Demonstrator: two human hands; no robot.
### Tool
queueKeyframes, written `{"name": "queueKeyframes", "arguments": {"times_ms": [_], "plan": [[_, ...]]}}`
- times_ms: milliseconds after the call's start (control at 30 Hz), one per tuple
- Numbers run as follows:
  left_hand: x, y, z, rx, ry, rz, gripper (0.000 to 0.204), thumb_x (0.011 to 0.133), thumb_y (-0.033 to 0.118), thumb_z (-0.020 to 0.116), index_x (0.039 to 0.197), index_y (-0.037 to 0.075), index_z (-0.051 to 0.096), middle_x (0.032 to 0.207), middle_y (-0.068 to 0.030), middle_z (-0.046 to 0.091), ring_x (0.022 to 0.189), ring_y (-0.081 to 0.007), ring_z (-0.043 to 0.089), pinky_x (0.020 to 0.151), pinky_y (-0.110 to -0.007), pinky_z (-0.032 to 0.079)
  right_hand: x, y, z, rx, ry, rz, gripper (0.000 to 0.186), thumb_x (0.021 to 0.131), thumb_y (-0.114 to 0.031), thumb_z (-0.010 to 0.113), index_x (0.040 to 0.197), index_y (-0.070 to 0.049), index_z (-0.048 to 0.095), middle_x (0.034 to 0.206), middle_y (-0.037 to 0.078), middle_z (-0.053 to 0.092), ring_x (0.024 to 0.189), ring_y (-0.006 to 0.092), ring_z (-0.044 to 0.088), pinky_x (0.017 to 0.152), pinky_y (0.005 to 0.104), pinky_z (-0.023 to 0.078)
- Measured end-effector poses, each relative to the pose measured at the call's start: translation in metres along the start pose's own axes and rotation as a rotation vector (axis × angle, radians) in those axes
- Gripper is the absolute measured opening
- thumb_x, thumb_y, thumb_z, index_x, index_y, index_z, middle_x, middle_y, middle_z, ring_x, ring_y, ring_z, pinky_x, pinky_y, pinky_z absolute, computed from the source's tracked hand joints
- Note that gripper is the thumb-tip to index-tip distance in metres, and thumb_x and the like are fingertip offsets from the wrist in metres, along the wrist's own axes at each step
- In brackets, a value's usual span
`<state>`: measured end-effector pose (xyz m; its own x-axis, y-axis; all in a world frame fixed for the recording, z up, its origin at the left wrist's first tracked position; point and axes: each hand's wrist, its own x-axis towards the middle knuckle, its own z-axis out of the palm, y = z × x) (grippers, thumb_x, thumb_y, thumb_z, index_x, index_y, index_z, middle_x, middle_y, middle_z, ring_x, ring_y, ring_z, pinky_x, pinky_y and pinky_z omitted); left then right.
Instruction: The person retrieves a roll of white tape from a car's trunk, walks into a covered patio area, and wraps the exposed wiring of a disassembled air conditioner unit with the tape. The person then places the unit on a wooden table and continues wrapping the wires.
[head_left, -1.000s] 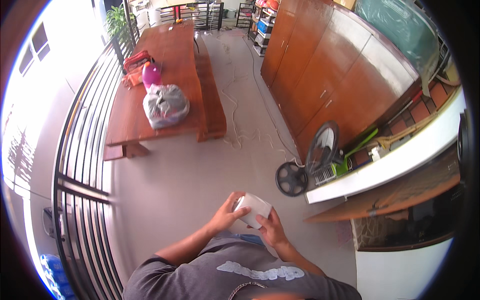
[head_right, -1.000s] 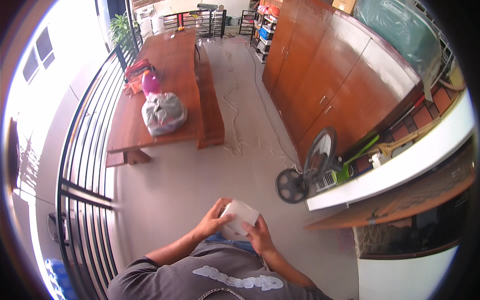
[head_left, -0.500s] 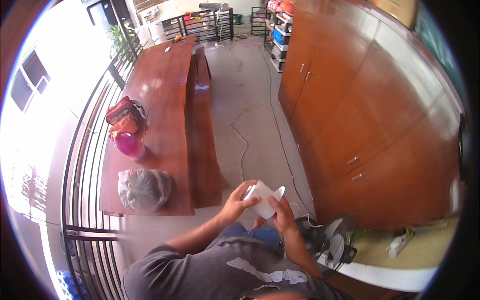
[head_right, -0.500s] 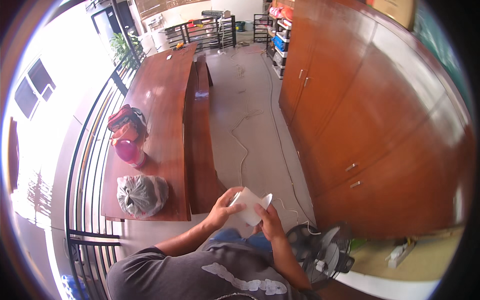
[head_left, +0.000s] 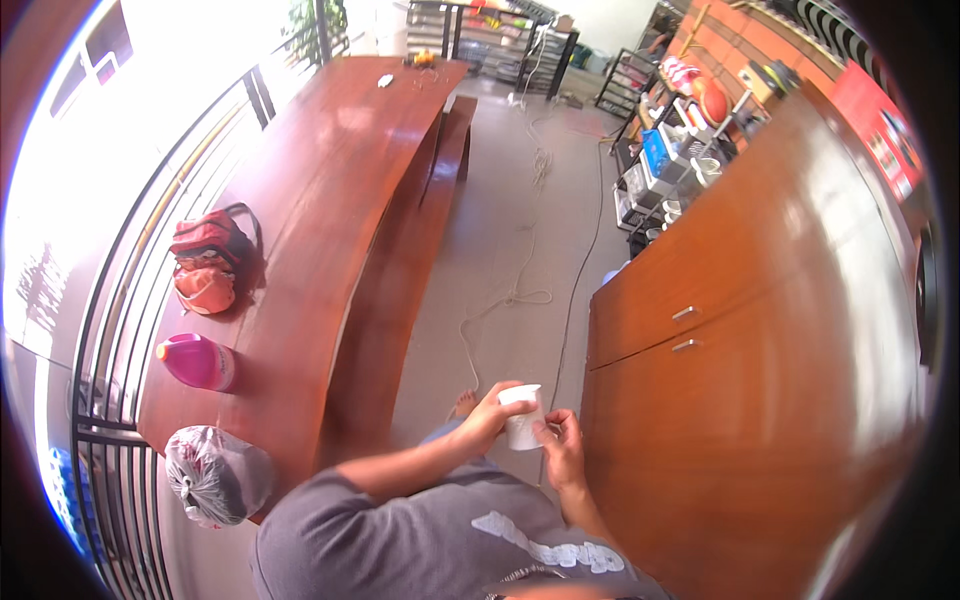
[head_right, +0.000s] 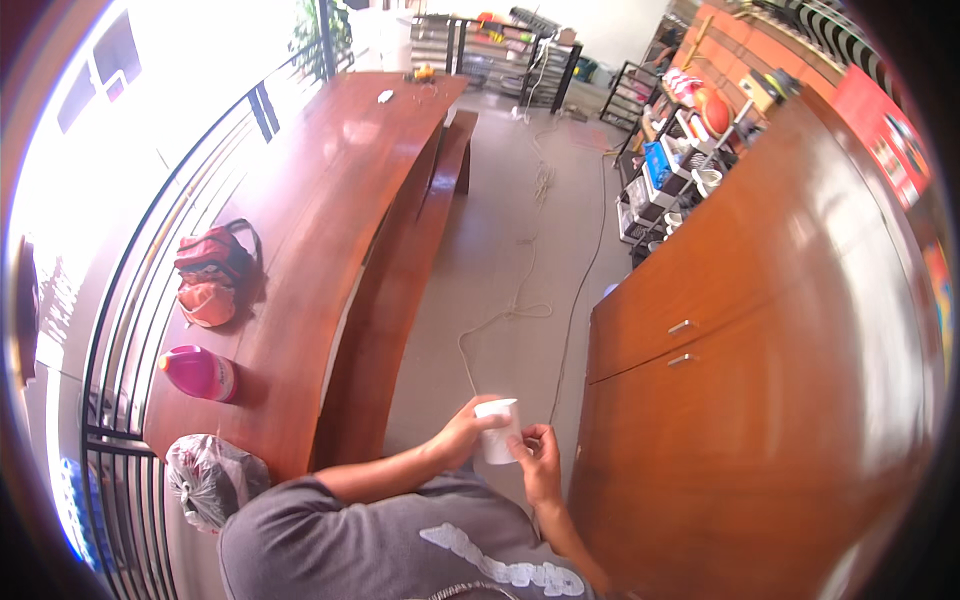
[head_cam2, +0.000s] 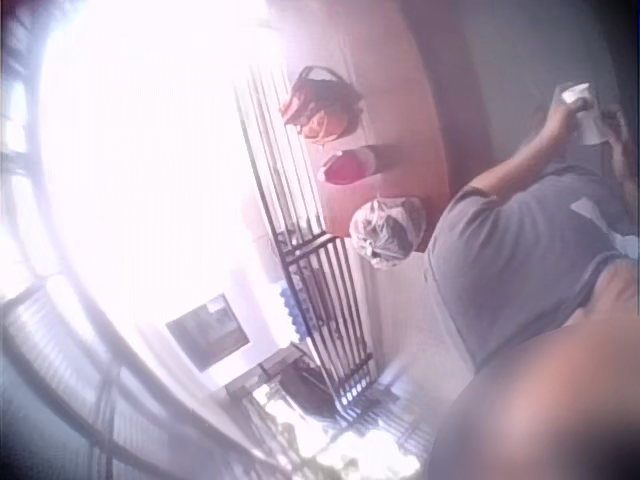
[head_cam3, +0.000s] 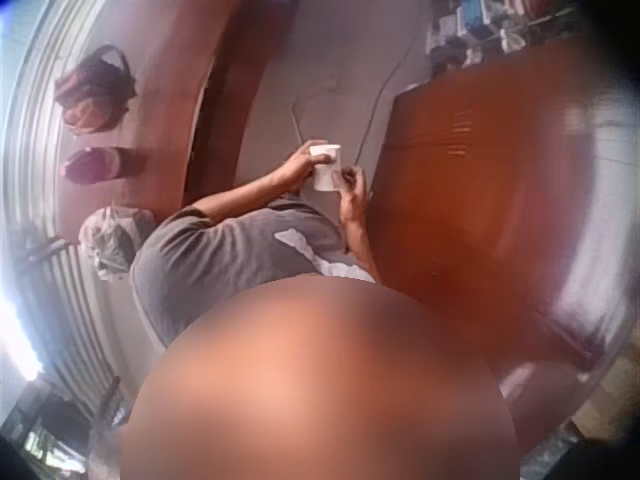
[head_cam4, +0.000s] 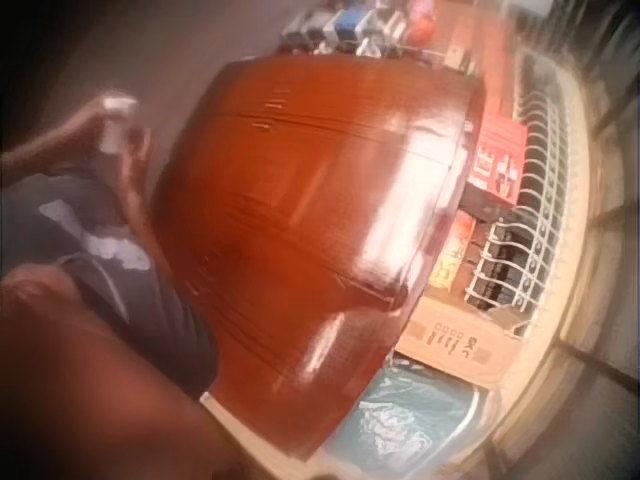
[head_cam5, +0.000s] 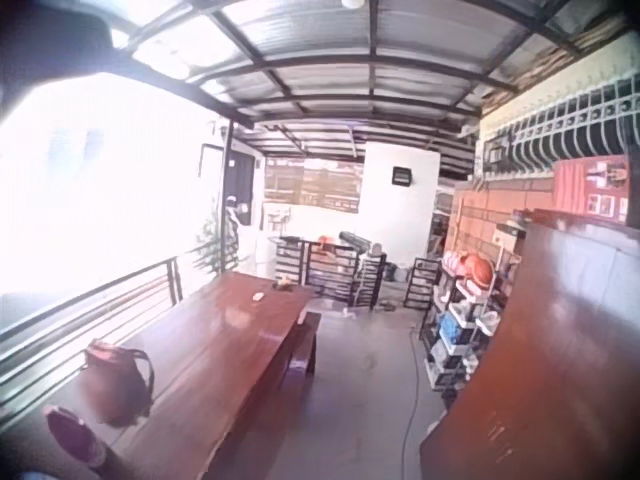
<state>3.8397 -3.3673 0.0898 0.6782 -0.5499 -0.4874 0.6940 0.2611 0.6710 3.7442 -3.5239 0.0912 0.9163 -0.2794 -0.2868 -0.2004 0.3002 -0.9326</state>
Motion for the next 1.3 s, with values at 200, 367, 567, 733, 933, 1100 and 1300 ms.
{"name": "queueKeyframes", "arguments": {"times_ms": [200, 367, 567, 733, 933, 1100, 1300], "plan": [[0.165, 0.146, 0.058, 0.172, -0.197, -0.036, 0.075, 0.089, 0.035, 0.083, 0.141, -0.001, 0.045, 0.124, -0.0139, 0.06, 0.117, -0.0225, 0.06, 0.098, -0.037, 0.05, 0.175, -0.089, -0.035, 0.176, -0.054, 0.021, 0.032, 0.096, -0.011, 0.08, 0.114, -0.006, 0.055, 0.105, 0.002, 0.06, 0.095, 0.0105, 0.058, 0.084, 0.0252, 0.049], [0.309, 0.237, 0.06, 0.24, -0.233, 0.012, 0.065, 0.086, 0.031, 0.083, 0.135, 0.0, 0.053, 0.119, -0.0114, 0.063, 0.113, -0.0204, 0.061, 0.096, -0.036, 0.051, 0.352, -0.122, -0.047, 0.216, -0.229, 0.078, 0.029, 0.099, -0.017, 0.077, 0.115, -0.005, 0.056, 0.101, 0.002, 0.061, 0.092, 0.0108, 0.06, 0.083, 0.0264, 0.05], [0.524, 0.36, -0.011, 0.31, 0.16, 0.338, 0.065, 0.079, 0.017, 0.084, 0.136, 0.003, 0.056, 0.121, -0.011, 0.067, 0.116, -0.0227, 0.065, 0.099, -0.039, 0.055, 0.639, -0.175, -0.05, -0.373, -0.329, 0.156, 0.029, 0.103, -0.029, 0.072, 0.111, -0.002, 0.065, 0.102, 0.009, 0.071, 0.1, 0.0179, 0.069, 0.087, 0.0331, 0.055], [0.671, 0.495, -0.107, 0.234, 0.833, 0.656, 0.066, 0.081, 0.006, 0.085, 0.139, 0.009, 0.052, 0.121, -0.0083, 0.06, 0.11, -0.023, 0.063, 0.093, -0.038, 0.057, 0.866, -0.283, -0.026, -0.896, -0.457, -0.084, 0.027, 0.103, -0.029, 0.071, 0.107, -0.002, 0.069, 0.097, 0.002, 0.072, 0.09, 0.0105, 0.066, 0.083, 0.0303, 0.054], [0.803, 0.631, -0.269, 0.347, 1.288, 0.995, 0.069, 0.084, 0.011, 0.087, 0.142, 0.002, 0.051, 0.12, -0.0077, 0.061, 0.107, -0.019, 0.062, 0.092, -0.035, 0.056, 1.14, -0.342, 0.017, -0.826, -0.617, -0.11, 0.027, 0.103, -0.031, 0.069, 0.109, -0.004, 0.069, 0.097, 0.005, 0.073, 0.092, 0.0146, 0.068, 0.087, 0.0333, 0.055], [0.915, 0.699, -0.429, 0.486, 1.896, 0.884, 0.08, 0.08, 0.026, 0.093, 0.142, -0.004, 0.052, 0.13, -0.0179, 0.061, 0.115, -0.0293, 0.063, 0.099, -0.042, 0.055, 1.345, -0.276, -0.042, -1.093, -0.415, -0.119, 0.028, 0.099, -0.032, 0.07, 0.11, -0.006, 0.07, 0.104, 0.015, 0.076, 0.099, 0.0303, 0.073, 0.088, 0.0415, 0.056], [0.989, 0.73, -0.474, 0.183, 2.139, 0.335, 0.109, 0.061, 0.055, 0.1, 0.142, -0.001, 0.053, 0.128, -0.0233, 0.066, 0.113, -0.0404, 0.068, 0.093, -0.05, 0.06, 1.38, -0.239, -0.221, -1.253, -0.39, 0.866, 0.037, 0.102, -0.041, 0.065, 0.084, -0.008, 0.068, 0.075, 0.008, 0.068, 0.059, 0.0195, 0.064, 0.054, 0.0394, 0.053]]}}
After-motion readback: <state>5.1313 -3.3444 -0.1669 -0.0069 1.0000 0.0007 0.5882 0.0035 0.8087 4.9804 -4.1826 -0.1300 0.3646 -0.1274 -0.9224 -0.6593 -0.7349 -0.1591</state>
